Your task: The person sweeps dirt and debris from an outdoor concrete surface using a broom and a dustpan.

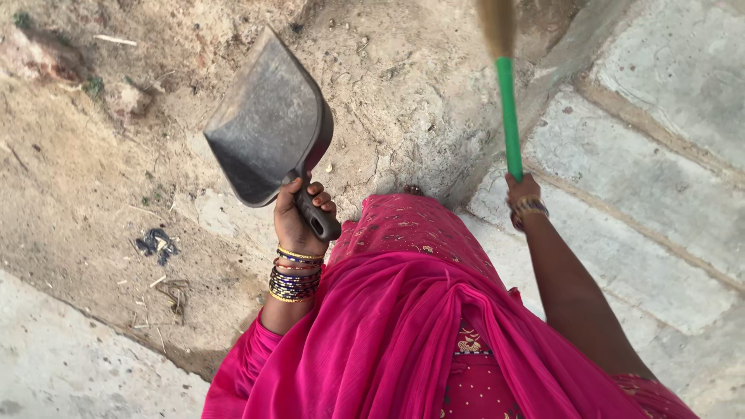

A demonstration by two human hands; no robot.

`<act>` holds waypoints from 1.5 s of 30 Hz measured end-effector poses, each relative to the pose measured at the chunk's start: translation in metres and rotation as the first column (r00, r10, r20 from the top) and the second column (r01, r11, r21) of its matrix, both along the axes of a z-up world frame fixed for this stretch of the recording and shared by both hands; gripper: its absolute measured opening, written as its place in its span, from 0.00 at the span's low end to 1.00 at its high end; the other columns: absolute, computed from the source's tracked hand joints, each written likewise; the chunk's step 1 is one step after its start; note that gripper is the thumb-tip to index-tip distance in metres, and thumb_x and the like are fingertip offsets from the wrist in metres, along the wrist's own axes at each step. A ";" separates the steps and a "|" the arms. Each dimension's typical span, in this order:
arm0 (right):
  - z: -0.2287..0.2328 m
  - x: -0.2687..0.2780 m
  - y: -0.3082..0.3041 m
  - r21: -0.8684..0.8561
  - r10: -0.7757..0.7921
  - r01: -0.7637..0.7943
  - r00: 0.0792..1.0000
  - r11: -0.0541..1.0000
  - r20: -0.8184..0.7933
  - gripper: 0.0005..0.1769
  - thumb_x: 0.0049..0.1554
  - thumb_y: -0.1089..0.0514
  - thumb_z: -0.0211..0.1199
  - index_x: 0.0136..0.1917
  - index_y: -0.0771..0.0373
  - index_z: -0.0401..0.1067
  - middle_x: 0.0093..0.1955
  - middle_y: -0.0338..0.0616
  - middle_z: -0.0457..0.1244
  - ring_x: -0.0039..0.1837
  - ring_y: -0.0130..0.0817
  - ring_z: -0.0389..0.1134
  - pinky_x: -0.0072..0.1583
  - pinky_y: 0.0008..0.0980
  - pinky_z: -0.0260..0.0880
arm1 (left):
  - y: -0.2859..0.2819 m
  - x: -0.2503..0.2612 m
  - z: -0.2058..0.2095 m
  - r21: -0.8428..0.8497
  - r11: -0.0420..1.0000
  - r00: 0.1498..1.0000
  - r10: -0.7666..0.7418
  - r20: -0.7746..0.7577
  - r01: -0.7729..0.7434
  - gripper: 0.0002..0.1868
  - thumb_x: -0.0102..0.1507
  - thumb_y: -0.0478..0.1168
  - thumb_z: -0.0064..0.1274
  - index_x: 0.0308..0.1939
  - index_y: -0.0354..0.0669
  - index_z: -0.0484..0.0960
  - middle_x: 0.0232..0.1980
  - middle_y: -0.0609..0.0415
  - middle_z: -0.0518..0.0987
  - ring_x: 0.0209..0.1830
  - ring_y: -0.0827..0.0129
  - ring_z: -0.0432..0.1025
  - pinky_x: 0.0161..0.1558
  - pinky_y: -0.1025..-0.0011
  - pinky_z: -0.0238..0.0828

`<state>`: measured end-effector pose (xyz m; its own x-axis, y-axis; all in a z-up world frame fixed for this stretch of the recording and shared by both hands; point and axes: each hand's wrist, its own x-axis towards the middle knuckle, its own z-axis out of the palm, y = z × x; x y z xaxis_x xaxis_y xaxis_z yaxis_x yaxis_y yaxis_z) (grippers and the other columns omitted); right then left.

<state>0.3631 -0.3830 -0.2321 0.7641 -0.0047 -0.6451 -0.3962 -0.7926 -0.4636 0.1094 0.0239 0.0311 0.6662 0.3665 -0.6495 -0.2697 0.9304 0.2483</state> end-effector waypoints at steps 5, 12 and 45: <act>-0.020 0.056 0.055 0.001 -0.067 0.068 0.988 0.998 -0.141 0.26 0.63 0.42 0.62 0.56 0.70 0.69 0.38 0.56 0.67 0.36 0.45 0.69 0.39 0.46 0.68 | -0.003 -0.005 0.003 0.037 0.999 0.999 0.032 -0.002 -0.032 0.12 0.66 0.43 0.53 0.50 0.44 0.75 0.34 0.59 0.72 0.30 0.73 0.66 0.35 0.73 0.68; -0.012 0.054 0.031 -0.299 0.468 -0.435 0.883 0.850 0.045 0.30 0.61 0.41 0.64 0.57 0.73 0.69 0.45 0.65 0.67 0.49 0.61 0.72 0.50 0.55 0.73 | -0.006 -0.013 -0.004 0.041 0.994 0.994 0.106 -0.040 -0.104 0.12 0.65 0.43 0.52 0.50 0.44 0.74 0.34 0.59 0.72 0.30 0.74 0.66 0.36 0.73 0.68; 0.030 0.059 -0.023 -0.198 0.363 -0.338 0.926 0.920 0.105 0.29 0.60 0.38 0.65 0.53 0.69 0.69 0.43 0.63 0.69 0.44 0.58 0.72 0.47 0.55 0.72 | 0.066 -0.057 -0.023 0.158 0.921 0.934 0.353 0.053 -0.357 0.08 0.65 0.43 0.56 0.43 0.42 0.78 0.33 0.58 0.76 0.30 0.73 0.70 0.36 0.73 0.71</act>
<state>0.4224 -0.4058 -0.2022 0.8178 0.1775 -0.5474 -0.0209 -0.9414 -0.3366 0.0525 0.0896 0.0086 0.4871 0.6807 -0.5471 -0.5827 0.7199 0.3770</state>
